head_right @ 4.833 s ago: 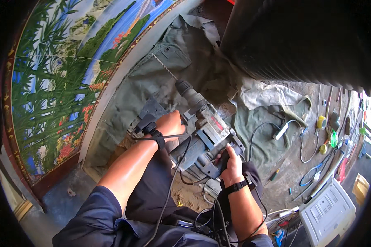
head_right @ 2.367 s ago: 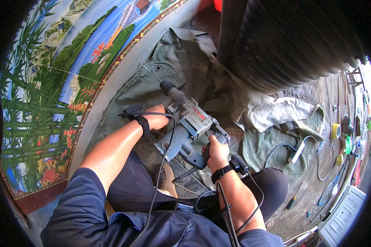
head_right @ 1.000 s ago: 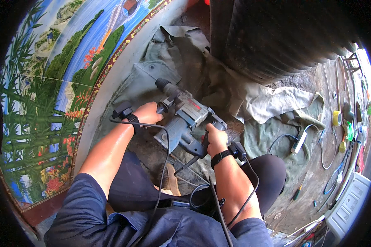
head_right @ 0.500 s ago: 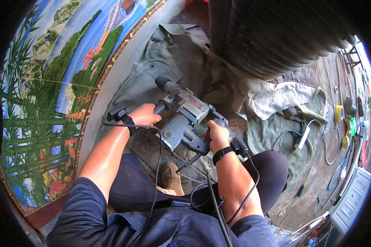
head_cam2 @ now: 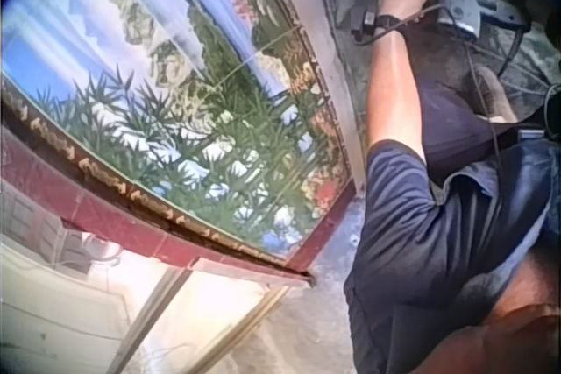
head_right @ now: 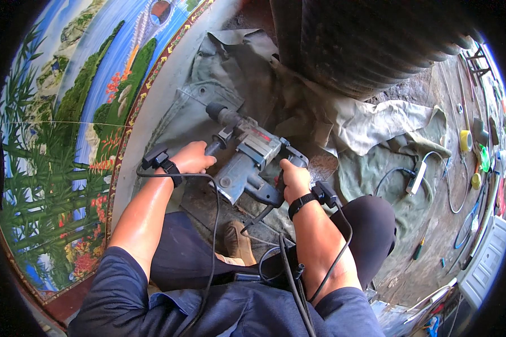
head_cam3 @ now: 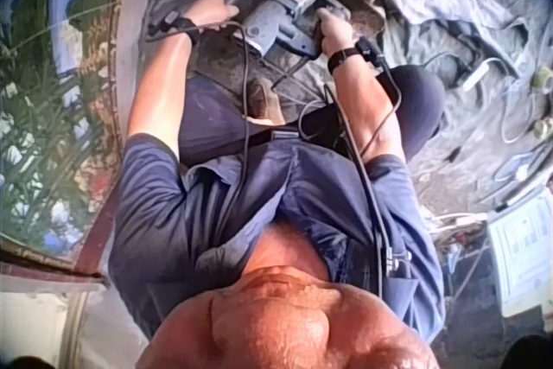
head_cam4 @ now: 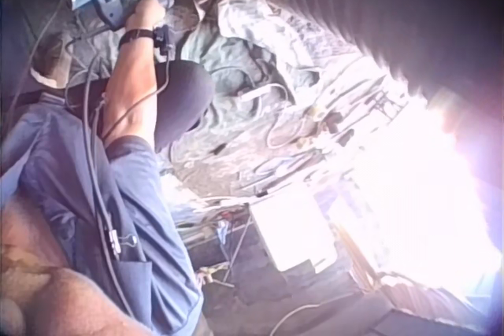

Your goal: The recorder drills into a concrete surface with a hammer drill and then uses a screwdriver to thread a wire through a wall anchor and a hole in a protective tarp.

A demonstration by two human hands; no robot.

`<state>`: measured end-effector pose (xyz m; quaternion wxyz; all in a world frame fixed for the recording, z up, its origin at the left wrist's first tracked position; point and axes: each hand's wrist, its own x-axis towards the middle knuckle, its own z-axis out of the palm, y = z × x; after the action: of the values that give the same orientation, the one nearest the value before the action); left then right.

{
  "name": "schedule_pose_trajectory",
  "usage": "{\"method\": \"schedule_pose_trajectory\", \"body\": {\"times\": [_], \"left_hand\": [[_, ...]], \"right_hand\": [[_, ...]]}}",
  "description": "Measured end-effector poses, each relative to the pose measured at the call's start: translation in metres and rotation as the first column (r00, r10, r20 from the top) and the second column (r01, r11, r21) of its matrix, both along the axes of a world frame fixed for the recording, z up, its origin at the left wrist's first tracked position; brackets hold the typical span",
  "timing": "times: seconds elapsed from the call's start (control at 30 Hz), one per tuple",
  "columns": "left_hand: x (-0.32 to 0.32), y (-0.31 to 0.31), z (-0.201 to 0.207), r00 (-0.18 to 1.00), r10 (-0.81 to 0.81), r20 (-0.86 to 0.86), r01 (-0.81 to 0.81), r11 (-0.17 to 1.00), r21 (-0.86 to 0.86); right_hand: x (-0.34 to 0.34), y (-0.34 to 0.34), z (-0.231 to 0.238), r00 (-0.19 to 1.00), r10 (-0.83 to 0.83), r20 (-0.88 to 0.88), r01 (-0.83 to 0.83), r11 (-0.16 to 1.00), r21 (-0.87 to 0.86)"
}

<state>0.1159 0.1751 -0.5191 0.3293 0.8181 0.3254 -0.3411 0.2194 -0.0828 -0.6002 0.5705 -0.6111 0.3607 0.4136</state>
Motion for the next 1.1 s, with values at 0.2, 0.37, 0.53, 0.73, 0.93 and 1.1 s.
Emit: {"method": "schedule_pose_trajectory", "body": {"times": [0.2, 0.37, 0.53, 0.73, 0.93, 1.1], "left_hand": [[0.0, 0.001, -0.001, 0.999, 0.028, 0.021, -0.027, 0.999, -0.024], [0.002, 0.003, 0.002, 0.999, 0.044, 0.002, -0.044, 0.998, -0.041], [0.002, 0.001, 0.003, 0.999, 0.045, -0.017, -0.046, 0.998, -0.033], [0.0, 0.005, 0.003, 0.999, 0.045, 0.002, -0.045, 0.998, -0.052], [0.0, 0.006, 0.0, 0.999, 0.049, -0.014, -0.05, 0.998, -0.038], [-0.001, 0.007, 0.0, 0.999, 0.035, -0.03, -0.036, 0.999, -0.031]], "right_hand": [[0.0, 0.002, -0.001, 0.999, 0.025, 0.036, -0.024, 0.999, -0.028], [0.001, 0.003, 0.005, 1.0, 0.028, 0.005, -0.028, 1.0, 0.006], [-0.001, 0.001, -0.003, 1.0, 0.03, 0.007, -0.03, 1.0, 0.005], [0.001, 0.006, 0.004, 1.0, 0.031, 0.0, -0.031, 0.999, -0.008], [-0.002, 0.007, 0.0, 1.0, 0.014, 0.027, -0.014, 1.0, -0.022], [-0.007, 0.01, 0.0, 0.999, 0.027, 0.019, -0.027, 1.0, -0.016]]}}
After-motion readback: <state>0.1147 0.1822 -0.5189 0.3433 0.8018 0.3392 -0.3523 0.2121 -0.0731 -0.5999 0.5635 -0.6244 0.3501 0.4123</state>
